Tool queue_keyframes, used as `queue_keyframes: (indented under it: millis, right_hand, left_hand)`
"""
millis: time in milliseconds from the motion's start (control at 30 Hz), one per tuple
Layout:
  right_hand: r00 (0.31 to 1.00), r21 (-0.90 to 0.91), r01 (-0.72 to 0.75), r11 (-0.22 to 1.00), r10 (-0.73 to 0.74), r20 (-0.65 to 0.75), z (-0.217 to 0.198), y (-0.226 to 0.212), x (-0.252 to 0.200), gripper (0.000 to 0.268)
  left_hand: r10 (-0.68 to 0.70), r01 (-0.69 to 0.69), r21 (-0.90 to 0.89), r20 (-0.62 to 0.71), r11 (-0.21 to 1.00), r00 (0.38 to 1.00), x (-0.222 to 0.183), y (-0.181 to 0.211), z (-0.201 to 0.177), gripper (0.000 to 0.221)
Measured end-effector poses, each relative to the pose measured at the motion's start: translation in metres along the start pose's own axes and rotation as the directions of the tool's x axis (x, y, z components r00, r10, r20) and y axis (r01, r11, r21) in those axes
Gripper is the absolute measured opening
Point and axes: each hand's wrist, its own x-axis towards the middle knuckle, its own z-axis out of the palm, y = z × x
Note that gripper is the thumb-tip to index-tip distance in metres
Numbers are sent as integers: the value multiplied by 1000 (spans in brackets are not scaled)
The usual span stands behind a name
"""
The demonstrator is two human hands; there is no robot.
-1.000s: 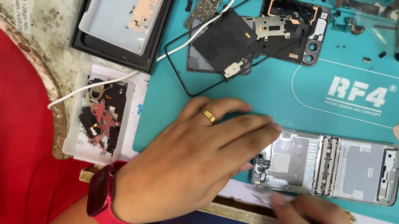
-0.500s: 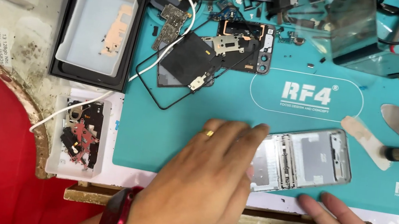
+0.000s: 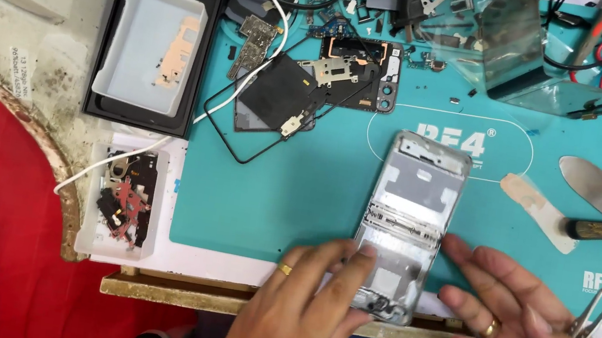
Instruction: A person is disassembling or repairing a foldable smartphone, using tweezers to carefully remove or adjust internal components and adhesive strips on the chassis.
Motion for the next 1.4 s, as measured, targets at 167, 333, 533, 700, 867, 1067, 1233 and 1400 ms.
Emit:
queue_keyframes:
  millis: [167,333,533,700,867,1067,1233,1400]
  right_hand:
    - [925,-660,88,746,-307,-224,-35,-9,-8,46]
    - [956,-981,135,140,-279,92,-55,-32,-20,18]
    - [953,-989,71,-129,-285,106,-67,-38,-26,35]
    - [916,-847,313,-431,-100,389,-44,-59,0,20]
    - [818,-584,471,-661,81,569,-26,-70,18,32]
    - [777,-539,590,-601,242,581,-26,-72,16,31]
    - [820,-557,529,-640,216,531,-36,-64,6,33]
    - [830,-534,529,-660,270,489,-42,-67,-1,41]
  left_hand:
    - [144,-123,103,-227,987,963,7,8,24,43]
    - [163,-145,89,-240,985,957,7,4,31,43]
    - [332,-334,50,40,941,942,26,-13,-6,49]
    - [285,-305,99,181,947,941,47,-29,-34,63]
    - [230,-268,124,254,955,939,54,-32,-27,82]
    - [188,-256,237,275,937,943,53,-33,-23,94]
    - [182,-249,234,273,940,945,53,-33,-23,89]
    - [168,-244,263,280,933,945,52,-33,-20,93]
